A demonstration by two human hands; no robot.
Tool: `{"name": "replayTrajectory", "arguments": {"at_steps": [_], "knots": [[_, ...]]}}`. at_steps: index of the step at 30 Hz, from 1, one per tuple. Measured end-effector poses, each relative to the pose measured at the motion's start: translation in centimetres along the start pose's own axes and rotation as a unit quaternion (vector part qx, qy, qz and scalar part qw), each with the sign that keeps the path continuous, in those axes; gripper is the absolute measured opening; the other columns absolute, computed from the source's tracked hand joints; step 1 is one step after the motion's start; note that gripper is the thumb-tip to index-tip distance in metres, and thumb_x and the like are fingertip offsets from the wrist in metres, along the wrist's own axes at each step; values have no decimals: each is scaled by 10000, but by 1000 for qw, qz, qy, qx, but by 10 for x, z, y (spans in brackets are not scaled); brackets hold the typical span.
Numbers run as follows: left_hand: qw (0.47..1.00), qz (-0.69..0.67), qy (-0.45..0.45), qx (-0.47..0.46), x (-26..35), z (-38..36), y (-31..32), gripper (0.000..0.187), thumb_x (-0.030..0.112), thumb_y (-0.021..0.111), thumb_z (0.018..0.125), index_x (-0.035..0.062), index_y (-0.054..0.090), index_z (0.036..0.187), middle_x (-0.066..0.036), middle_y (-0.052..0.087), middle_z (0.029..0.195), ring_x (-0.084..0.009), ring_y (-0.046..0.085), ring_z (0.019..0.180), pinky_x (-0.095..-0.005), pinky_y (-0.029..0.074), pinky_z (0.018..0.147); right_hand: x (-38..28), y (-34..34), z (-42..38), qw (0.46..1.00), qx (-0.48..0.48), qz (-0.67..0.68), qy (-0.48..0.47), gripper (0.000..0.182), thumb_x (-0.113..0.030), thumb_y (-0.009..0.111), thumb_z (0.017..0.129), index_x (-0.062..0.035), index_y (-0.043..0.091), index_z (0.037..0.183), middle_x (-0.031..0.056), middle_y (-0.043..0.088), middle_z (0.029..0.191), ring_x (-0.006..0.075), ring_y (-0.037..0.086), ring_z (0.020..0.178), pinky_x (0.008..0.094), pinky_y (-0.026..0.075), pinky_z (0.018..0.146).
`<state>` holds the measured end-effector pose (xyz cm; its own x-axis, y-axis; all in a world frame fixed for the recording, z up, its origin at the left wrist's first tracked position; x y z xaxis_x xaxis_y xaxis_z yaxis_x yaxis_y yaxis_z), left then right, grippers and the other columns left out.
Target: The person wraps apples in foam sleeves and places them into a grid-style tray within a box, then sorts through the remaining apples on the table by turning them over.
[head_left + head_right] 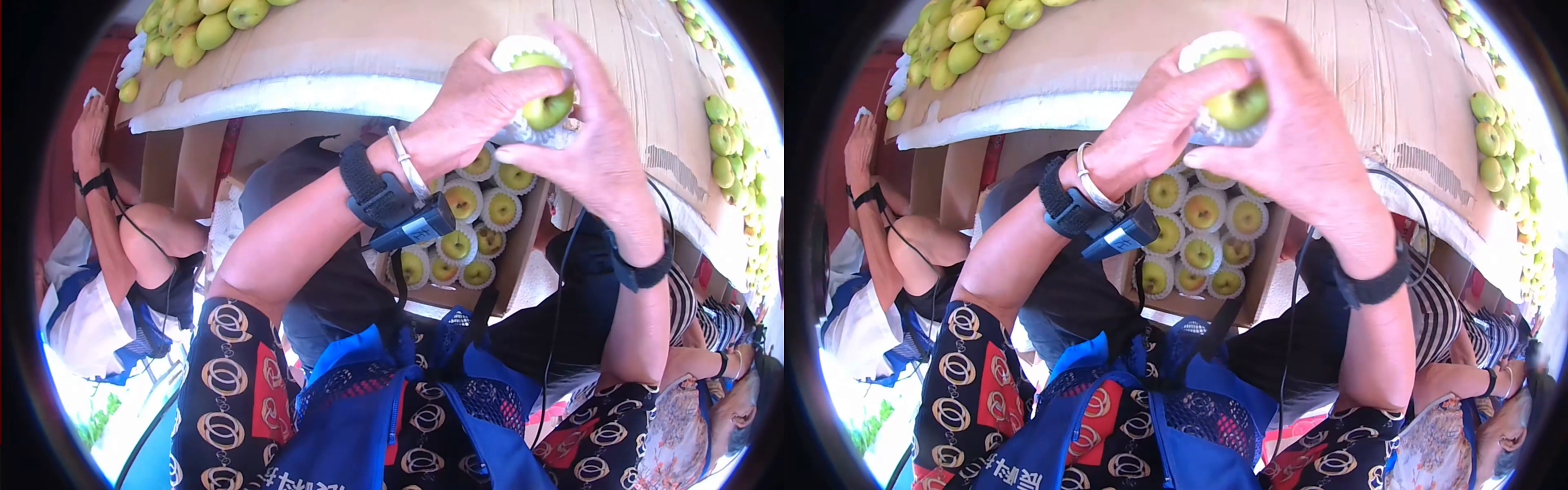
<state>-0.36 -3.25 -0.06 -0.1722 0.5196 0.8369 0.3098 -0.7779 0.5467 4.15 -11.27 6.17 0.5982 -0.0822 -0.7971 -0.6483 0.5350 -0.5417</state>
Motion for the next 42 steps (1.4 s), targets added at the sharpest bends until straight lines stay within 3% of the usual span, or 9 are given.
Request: {"name": "replayTrajectory", "arguments": {"at_steps": [2, 10, 12, 22, 28, 30, 34, 38, 42], "knots": [[999, -7, -11, 42, -3, -3, -2, 325, 137, 679, 735, -47, 523, 953, -105, 600, 865, -162, 616, 768, -262, 522, 666, -10, 12, -1, 980, -12, -180, -87, 745, -170, 775, 560, -98, 423, 1213, 139, 490, 1158, 295, 562, 989, 360, 486, 806], [998, -44, -46, 31, -10, -3, -6, 406, 143, 697, 702, -67, 477, 971, -133, 577, 900, -183, 600, 834, -274, 514, 674, 0, 14, 0, 985, -21, -161, -56, 643, -155, 761, 579, -113, 463, 1147, 143, 525, 1075, 310, 574, 940, 368, 489, 788], [998, -4, -65, 25, -15, -3, -6, 307, 142, 617, 800, 29, 501, 1061, -47, 570, 950, -123, 575, 869, -258, 483, 736, 0, 14, -1, 984, -18, -170, -60, 610, -136, 752, 582, -111, 474, 1125, 142, 535, 1051, 309, 582, 915, 356, 498, 765], [997, -4, -73, -16, -13, -5, -3, 330, 117, 637, 778, 32, 496, 1065, -55, 559, 979, -129, 563, 908, -259, 470, 765, 1, 12, -7, 986, 4, -159, -53, 575, -108, 732, 575, -102, 482, 1092, 123, 561, 985, 275, 600, 869, 335, 507, 738], [994, -42, -98, -29, 10, -9, -7, 389, 298, 598, 824, 80, 487, 1126, -60, 504, 1092, -139, 496, 994, -305, 427, 829, 27, -2, -14, 997, 33, 16, 63, 583, -159, 741, 600, -110, 470, 1114, 94, 571, 978, 185, 573, 924, 303, 483, 792], [998, 23, -45, 40, 26, -9, -25, 408, 378, 542, 844, 100, 488, 1138, -64, 511, 1076, -158, 480, 987, -313, 396, 854, 25, 5, -22, 998, 2, -4, 67, 593, -168, 739, 595, -79, 464, 1112, 74, 569, 967, 183, 564, 922, 308, 472, 803], [995, 6, -62, 76, 33, -4, -44, 420, 388, 541, 831, 98, 492, 1131, -90, 513, 1100, -176, 473, 1000, -315, 365, 883, 43, 54, -76, 945, -255, -76, 193, 616, -148, 739, 578, -95, 449, 1118, 107, 558, 954, 195, 556, 924, 299, 449, 825], [997, 2, -33, 64, 39, -4, -44, 444, 378, 574, 806, 77, 484, 1121, -101, 520, 1087, -180, 476, 1007, -320, 366, 880, 86, 96, -161, 826, -422, -219, 302, 681, -290, 743, 565, -30, 450, 1122, 195, 602, 927, 340, 593, 892, 369, 463, 811], [997, -18, -18, 69, 42, -1, -42, 450, 375, 601, 784, 82, 491, 1108, -97, 523, 1068, -175, 477, 989, -325, 372, 861, 125, 116, -206, 792, -440, -245, 345, 681, -366, 710, 595, -11, 450, 1114, 216, 574, 991, 352, 579, 922, 409, 461, 809]]}}
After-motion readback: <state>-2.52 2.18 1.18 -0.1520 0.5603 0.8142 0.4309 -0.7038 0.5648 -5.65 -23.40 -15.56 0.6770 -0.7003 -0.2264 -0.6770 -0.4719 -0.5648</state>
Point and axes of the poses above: each hand's wrist, its own z-axis towards the middle knuckle, its own y-axis out of the palm, x = y × z, the point moved 7 cm from there along z, towards the middle knuckle
